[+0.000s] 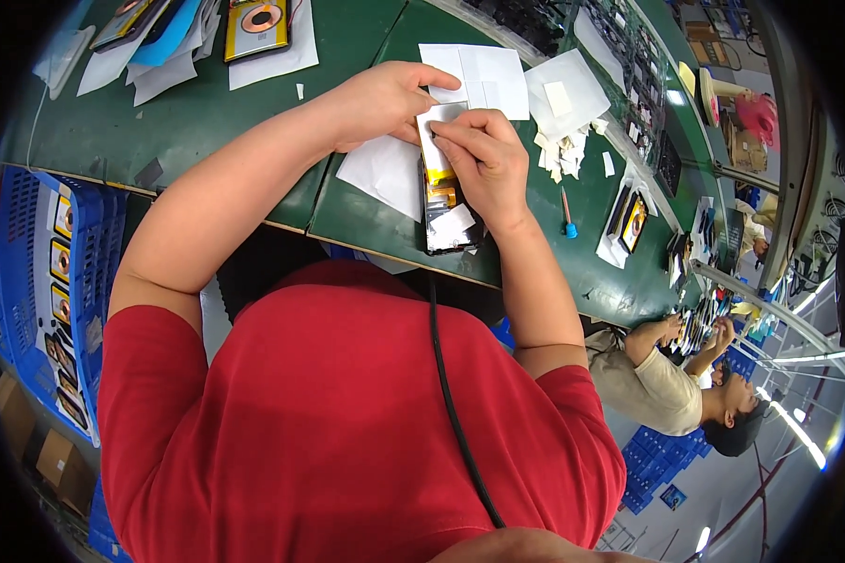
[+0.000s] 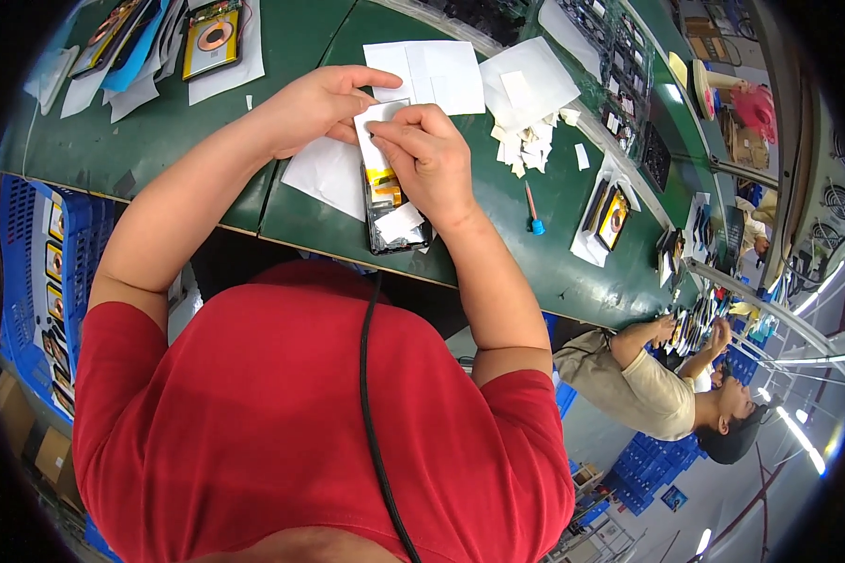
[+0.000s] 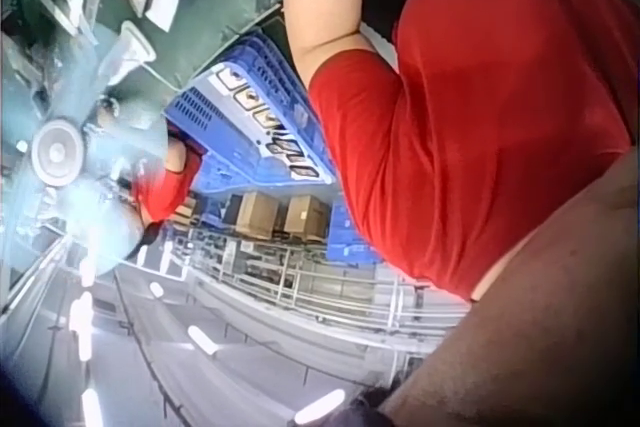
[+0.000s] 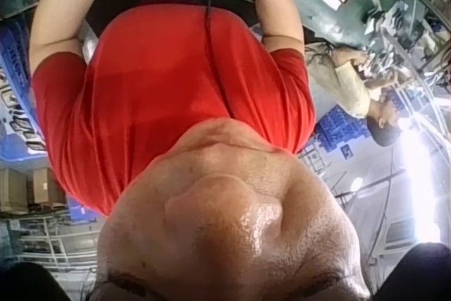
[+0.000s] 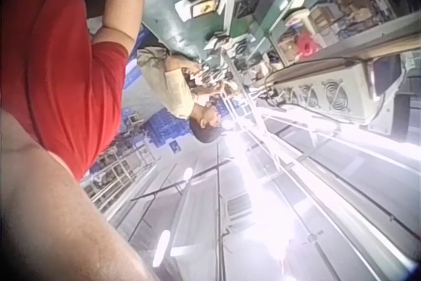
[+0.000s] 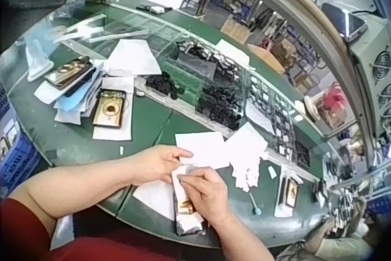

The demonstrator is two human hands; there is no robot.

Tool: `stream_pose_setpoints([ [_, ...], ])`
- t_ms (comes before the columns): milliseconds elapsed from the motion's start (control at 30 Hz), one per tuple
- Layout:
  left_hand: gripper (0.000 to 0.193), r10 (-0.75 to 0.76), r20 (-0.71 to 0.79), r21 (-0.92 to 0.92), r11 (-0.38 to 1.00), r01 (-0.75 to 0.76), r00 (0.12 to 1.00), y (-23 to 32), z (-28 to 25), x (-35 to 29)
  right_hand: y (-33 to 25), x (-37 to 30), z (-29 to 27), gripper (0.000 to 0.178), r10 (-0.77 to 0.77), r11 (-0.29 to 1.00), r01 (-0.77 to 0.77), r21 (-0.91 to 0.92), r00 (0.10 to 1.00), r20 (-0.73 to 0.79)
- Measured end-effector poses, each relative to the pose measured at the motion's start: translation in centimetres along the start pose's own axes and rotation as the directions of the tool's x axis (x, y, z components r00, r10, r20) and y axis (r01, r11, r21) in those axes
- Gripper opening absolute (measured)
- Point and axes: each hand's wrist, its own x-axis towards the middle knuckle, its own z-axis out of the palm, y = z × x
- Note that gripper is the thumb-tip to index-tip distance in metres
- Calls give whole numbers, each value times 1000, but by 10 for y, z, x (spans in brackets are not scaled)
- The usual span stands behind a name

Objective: Assembling electronic components by placing batteries and internal parts into device chassis on a production line.

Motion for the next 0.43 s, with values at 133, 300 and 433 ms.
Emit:
stream_pose_setpoints([
  [133, 47, -7, -15, 2, 1000, 7, 1000, 2, 2, -1, 1, 0, -1, 20, -12, 1000, 11, 2, 1000, 12],
  [300, 46, 4, -18, -9, 1000, -5, 1000, 0, 1, -1, 0, -1, 0, 20, 45, 998, -45, 36, 999, 2],
  [433, 46, -23, -21, 8, 1000, 23, 1000, 3, 2, -1, 2, -2, -1, 26, 23, 999, -25, 21, 998, 52],
])
